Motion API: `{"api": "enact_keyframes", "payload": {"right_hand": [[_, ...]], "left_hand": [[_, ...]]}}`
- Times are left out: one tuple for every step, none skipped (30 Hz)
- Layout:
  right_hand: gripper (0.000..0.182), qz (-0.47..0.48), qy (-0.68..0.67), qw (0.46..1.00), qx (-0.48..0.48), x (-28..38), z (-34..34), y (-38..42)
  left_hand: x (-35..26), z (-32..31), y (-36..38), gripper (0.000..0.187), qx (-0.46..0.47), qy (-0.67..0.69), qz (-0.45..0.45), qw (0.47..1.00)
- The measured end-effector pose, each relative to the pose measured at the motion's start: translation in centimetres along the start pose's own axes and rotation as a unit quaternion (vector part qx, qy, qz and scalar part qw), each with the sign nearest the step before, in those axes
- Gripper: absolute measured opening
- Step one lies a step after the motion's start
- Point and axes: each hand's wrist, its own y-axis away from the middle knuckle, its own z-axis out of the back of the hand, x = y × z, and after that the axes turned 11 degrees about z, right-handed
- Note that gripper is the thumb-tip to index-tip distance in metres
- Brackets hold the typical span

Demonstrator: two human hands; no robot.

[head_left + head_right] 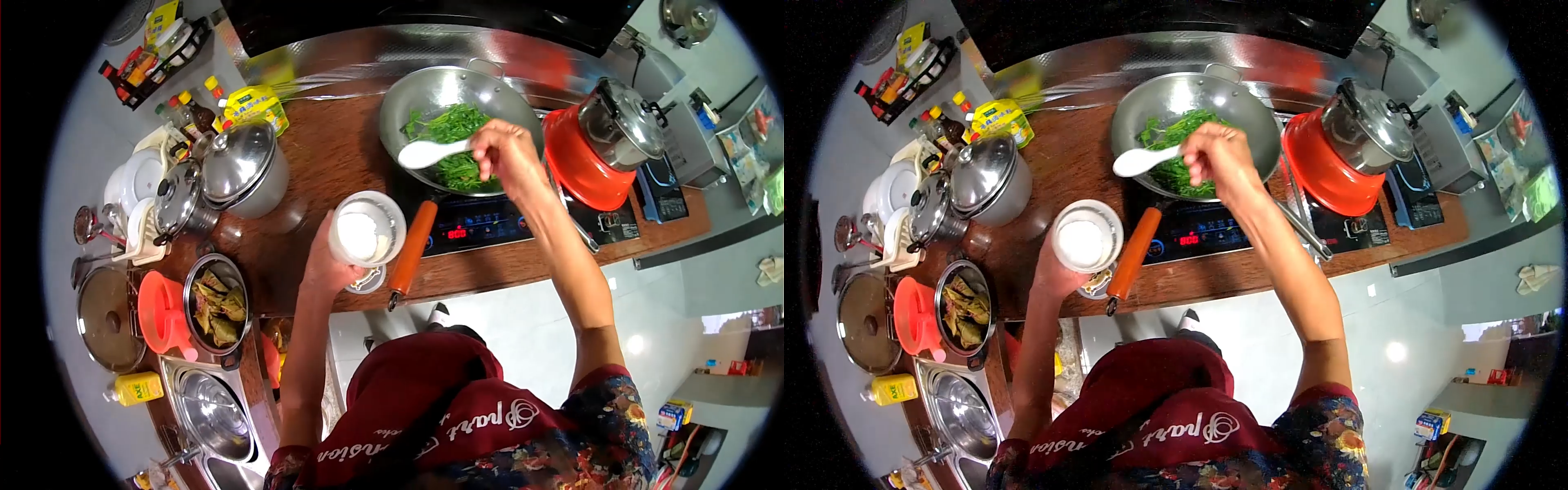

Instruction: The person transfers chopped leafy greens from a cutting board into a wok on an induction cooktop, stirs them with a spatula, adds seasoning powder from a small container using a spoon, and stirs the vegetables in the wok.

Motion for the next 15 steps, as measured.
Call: {"api": "enact_keyframes", "payload": {"right_hand": [[0.006, 0.033, 0.020, 0.999, -0.028, 0.1, 0.8, -1.0], [0.007, 0.065, 0.038, 0.996, -0.054, 0.0, 1.5, -1.9], [0.008, 0.086, 0.098, 0.989, -0.073, -0.4, 2.1, -3.0], [0.008, 0.106, 0.156, 0.978, -0.090, -1.1, 2.6, -4.0], [0.009, 0.126, 0.213, 0.963, -0.106, -1.8, 3.0, -5.0], [0.008, 0.129, 0.220, 0.959, -0.126, -2.6, 3.4, -5.9], [0.007, 0.132, 0.228, 0.954, -0.145, -3.3, 3.6, -6.8], [0.007, 0.134, 0.237, 0.948, -0.164, -3.7, 3.8, -7.3], [0.008, 0.124, 0.261, 0.942, -0.171, -3.8, 3.6, -7.4], [0.008, 0.129, 0.254, 0.941, -0.183, -4.0, 3.8, -7.8], [0.007, 0.135, 0.248, 0.940, -0.194, -4.6, 4.2, -8.4], [0.007, 0.139, 0.242, 0.938, -0.205, -5.1, 4.6, -8.9], [0.007, 0.146, 0.238, 0.936, -0.216, -5.6, 5.0, -9.2], [0.007, 0.154, 0.234, 0.933, -0.226, -6.0, 5.4, -9.6], [0.007, 0.162, 0.231, 0.930, -0.235, -5.9, 5.5, -9.7]], "left_hand": [[0.0, 0.8, 0.0, 0.048, 0.035, 0.049, 0.017, 0.998], [0.2, 1.0, 0.1, 0.048, 0.032, 0.078, 0.030, 0.996], [0.1, 0.8, 0.4, 0.048, 0.028, 0.106, 0.043, 0.993], [0.0, 0.8, 0.6, 0.047, 0.023, 0.133, 0.054, 0.989], [-0.1, 0.7, 0.6, 0.046, 0.008, 0.153, 0.072, 0.986], [-0.2, 0.5, 0.8, 0.045, 0.007, 0.144, 0.066, 0.987], [-0.3, 0.3, 1.1, 0.045, 0.007, 0.137, 0.061, 0.989], [-0.2, 0.1, 1.3, 0.044, 0.007, 0.130, 0.055, 0.990], [0.0, 0.5, 1.3, 0.043, 0.006, 0.117, 0.045, 0.992], [0.3, 1.3, 1.1, 0.042, 0.005, 0.103, 0.035, 0.994], [0.6, 2.0, 0.9, 0.041, 0.004, 0.091, 0.024, 0.996], [1.0, 2.7, 1.0, 0.042, -0.025, -0.014, -0.023, 0.999], [1.3, 3.3, 1.2, 0.042, -0.053, -0.120, -0.069, 0.989], [1.5, 3.6, 1.2, 0.043, -0.053, -0.114, -0.070, 0.990], [1.4, 3.5, 1.3, 0.044, -0.053, -0.108, -0.071, 0.990]]}}
